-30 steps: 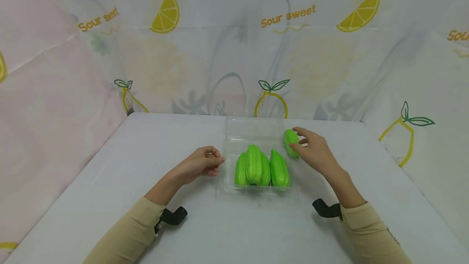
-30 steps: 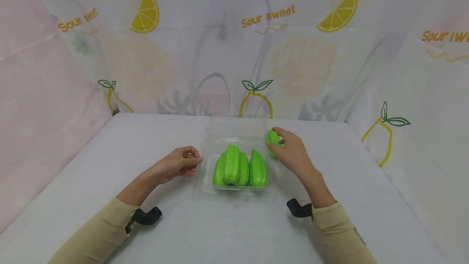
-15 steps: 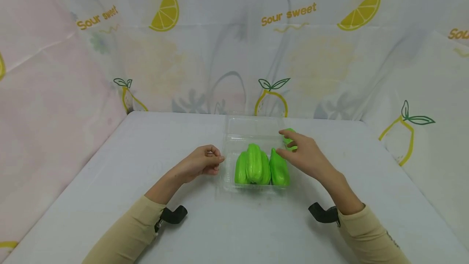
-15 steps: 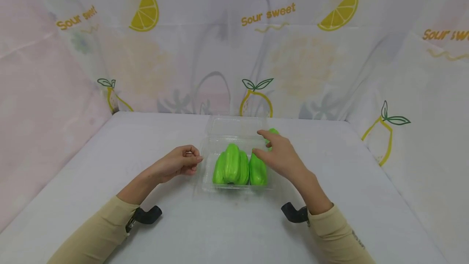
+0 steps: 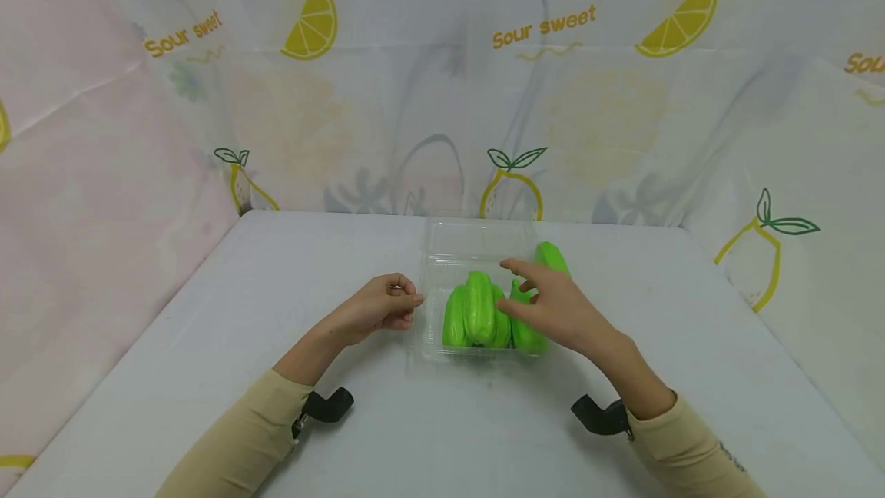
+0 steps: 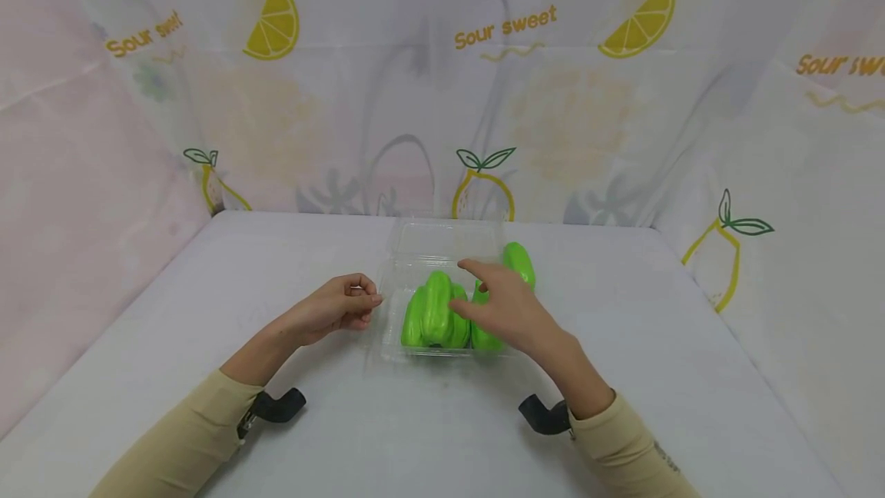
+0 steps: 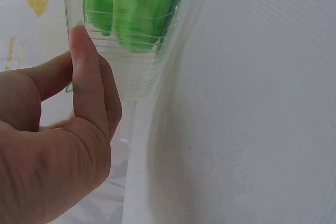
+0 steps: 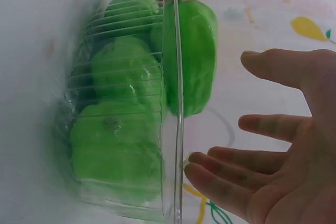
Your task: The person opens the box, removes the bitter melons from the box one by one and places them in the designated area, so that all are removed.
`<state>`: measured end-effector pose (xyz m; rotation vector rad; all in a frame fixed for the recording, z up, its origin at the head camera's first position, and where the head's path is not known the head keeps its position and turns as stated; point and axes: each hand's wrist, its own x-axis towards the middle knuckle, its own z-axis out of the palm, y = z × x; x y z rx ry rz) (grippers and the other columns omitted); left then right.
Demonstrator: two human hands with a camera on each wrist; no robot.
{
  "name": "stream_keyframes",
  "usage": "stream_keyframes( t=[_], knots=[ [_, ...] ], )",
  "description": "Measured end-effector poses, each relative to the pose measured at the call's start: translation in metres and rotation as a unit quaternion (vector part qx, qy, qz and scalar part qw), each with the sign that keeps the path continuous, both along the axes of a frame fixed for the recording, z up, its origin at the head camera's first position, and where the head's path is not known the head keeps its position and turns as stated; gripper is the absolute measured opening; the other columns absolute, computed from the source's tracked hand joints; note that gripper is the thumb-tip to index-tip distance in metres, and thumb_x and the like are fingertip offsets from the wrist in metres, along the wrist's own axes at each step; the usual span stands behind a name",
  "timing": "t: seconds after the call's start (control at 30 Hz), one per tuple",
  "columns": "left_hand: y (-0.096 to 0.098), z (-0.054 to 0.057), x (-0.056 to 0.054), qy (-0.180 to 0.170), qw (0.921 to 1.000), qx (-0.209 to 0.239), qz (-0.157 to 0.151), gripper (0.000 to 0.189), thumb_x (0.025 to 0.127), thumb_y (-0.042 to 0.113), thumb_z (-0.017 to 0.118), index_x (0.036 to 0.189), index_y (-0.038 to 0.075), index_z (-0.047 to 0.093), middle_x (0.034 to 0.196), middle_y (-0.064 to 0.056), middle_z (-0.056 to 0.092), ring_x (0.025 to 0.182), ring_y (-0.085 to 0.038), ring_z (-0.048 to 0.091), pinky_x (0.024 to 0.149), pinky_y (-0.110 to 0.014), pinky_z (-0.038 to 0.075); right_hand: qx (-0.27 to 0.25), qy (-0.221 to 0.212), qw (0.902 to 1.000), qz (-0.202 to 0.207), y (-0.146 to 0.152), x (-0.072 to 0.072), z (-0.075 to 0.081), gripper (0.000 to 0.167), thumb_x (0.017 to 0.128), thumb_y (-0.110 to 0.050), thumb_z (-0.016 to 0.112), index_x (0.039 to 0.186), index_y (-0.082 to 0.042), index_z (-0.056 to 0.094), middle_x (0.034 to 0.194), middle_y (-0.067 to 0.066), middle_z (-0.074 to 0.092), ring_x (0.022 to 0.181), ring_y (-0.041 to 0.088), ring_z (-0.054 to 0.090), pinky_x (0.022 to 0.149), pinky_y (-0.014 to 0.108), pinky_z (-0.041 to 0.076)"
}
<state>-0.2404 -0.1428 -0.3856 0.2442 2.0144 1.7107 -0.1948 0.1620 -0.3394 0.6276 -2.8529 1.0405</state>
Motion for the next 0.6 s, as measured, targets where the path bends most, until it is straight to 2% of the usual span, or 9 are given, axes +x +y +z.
stream_keyframes(
  t=[0.13, 0.37, 0.5, 0.6],
  knots=[
    [0.000, 0.001, 0.000, -0.002, 1.0000, 0.001, 0.000, 0.023, 0.099, 0.017, 0.063, 0.107, 0.003, 0.047, 0.074, -0.001, 0.055, 0.064, -0.009, 0.058, 0.061, -0.018, 0.056, 0.011, 0.002, 0.9999, 0.012, -0.006, 0.003, -0.001, 0.063, 0.090, -0.040, 0.073, 0.144, -0.017, 0.051, 0.142, 0.003, 0.058, 0.109, 0.025, 0.064, 0.086, 0.040, 0.057],
    [0.000, 0.001, 0.001, -0.001, 1.0000, 0.003, -0.001, 0.023, 0.098, 0.017, 0.063, 0.106, 0.003, 0.047, 0.074, 0.000, 0.055, 0.064, -0.009, 0.058, 0.060, -0.018, 0.056, 0.032, 0.029, 0.9987, 0.026, -0.015, 0.007, -0.003, 0.065, 0.089, -0.043, 0.073, 0.143, -0.014, 0.052, 0.142, 0.006, 0.059, 0.104, 0.025, 0.066, 0.088, 0.042, 0.057],
    [0.000, 0.001, 0.000, 0.000, 1.0000, 0.003, -0.002, 0.022, 0.099, 0.017, 0.063, 0.105, 0.003, 0.047, 0.074, 0.000, 0.055, 0.064, -0.009, 0.059, 0.060, -0.018, 0.056, 0.044, 0.033, 0.9982, 0.022, -0.020, 0.010, -0.005, 0.066, 0.087, -0.047, 0.073, 0.143, -0.016, 0.053, 0.141, 0.005, 0.059, 0.104, 0.022, 0.065, 0.088, 0.040, 0.056],
    [0.000, 0.000, 0.000, 0.001, 1.0000, 0.002, -0.001, 0.023, 0.099, 0.018, 0.063, 0.105, 0.003, 0.047, 0.074, 0.000, 0.055, 0.064, -0.009, 0.059, 0.060, -0.018, 0.056, 0.052, 0.030, 0.9981, 0.010, -0.024, 0.012, -0.007, 0.068, 0.086, -0.050, 0.074, 0.143, -0.020, 0.053, 0.140, 0.005, 0.058, 0.113, 0.023, 0.062, 0.094, 0.043, 0.054]
  ],
)
